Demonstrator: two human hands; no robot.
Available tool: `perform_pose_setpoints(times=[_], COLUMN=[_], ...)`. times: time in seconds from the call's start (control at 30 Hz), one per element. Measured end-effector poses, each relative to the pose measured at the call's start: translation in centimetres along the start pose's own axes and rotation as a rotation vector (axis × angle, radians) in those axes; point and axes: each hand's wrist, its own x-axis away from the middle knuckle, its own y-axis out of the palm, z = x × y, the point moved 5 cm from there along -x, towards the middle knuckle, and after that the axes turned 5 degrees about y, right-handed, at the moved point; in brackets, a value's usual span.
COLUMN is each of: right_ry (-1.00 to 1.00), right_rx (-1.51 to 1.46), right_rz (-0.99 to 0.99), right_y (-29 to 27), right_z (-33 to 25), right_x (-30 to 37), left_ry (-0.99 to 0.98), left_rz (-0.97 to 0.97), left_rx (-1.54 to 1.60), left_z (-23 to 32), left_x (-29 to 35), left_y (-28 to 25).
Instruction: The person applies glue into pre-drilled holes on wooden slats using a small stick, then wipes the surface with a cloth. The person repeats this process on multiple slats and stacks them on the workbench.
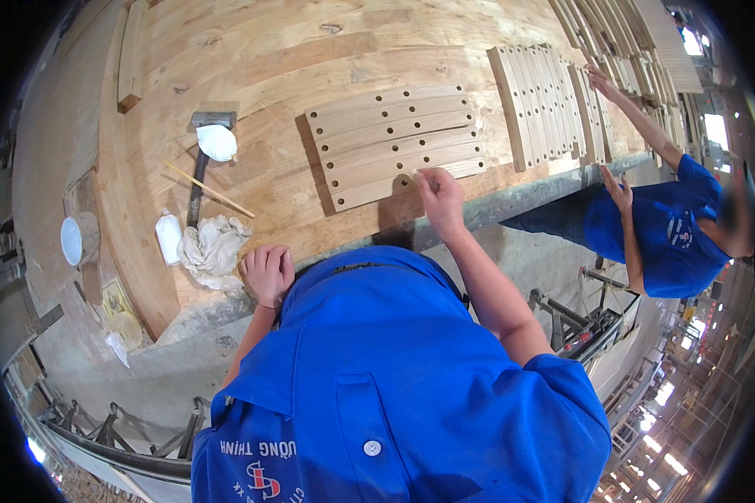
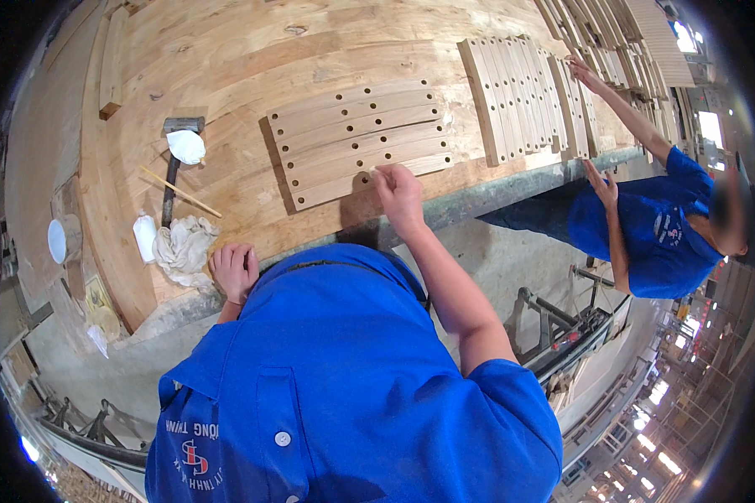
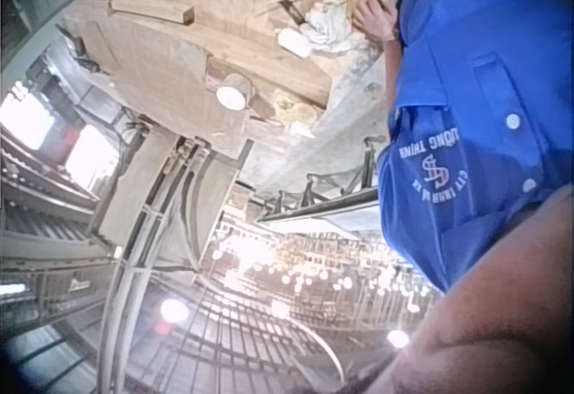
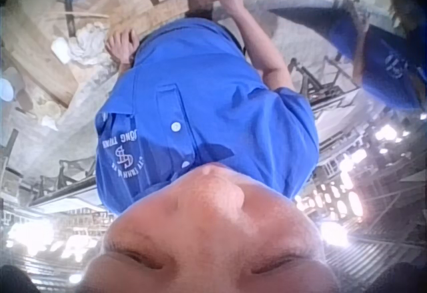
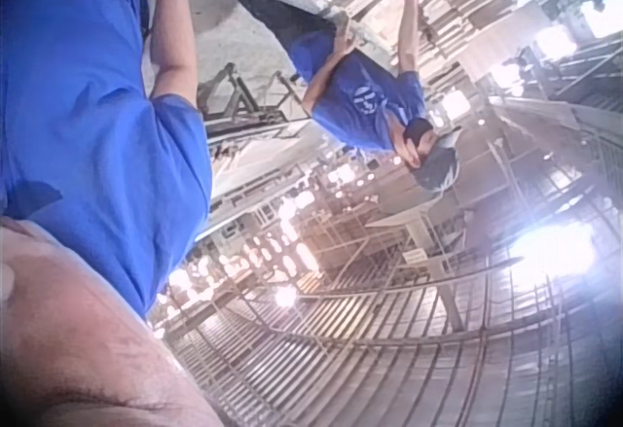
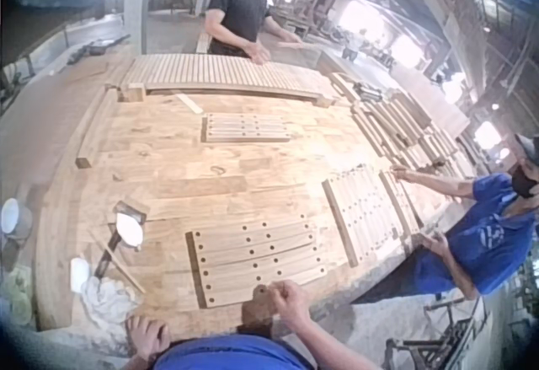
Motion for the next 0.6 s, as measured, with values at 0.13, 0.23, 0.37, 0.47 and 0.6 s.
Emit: perform_pose_setpoints(times=[0.13,0.23,0.37,0.47,0.6], right_ry=[0.255,0.244,0.239,0.093,0.101], right_rx=[-0.739,-0.912,-0.802,-0.728,-0.244], right_rz=[-0.094,-0.099,-0.03,-0.035,0.045], right_y=[0.1,-0.1,0.0,0.3,0.4], right_z=[0.8,0.5,0.5,-0.6,-1.5], right_x=[-2.7,-5.7,-10.0,-12.4,-13.9], left_ry=[-0.023,-0.016,-0.024,-0.026,-0.035], left_rz=[-0.035,-0.006,-0.01,-0.01,-0.008], left_rx=[-0.047,-0.034,-0.032,-0.033,-0.034], left_z=[-0.1,-0.1,-0.1,-0.2,-0.2], left_x=[-0.1,-0.3,-0.3,-0.3,-0.1], left_y=[0.1,0.0,0.0,-0.1,0.0])
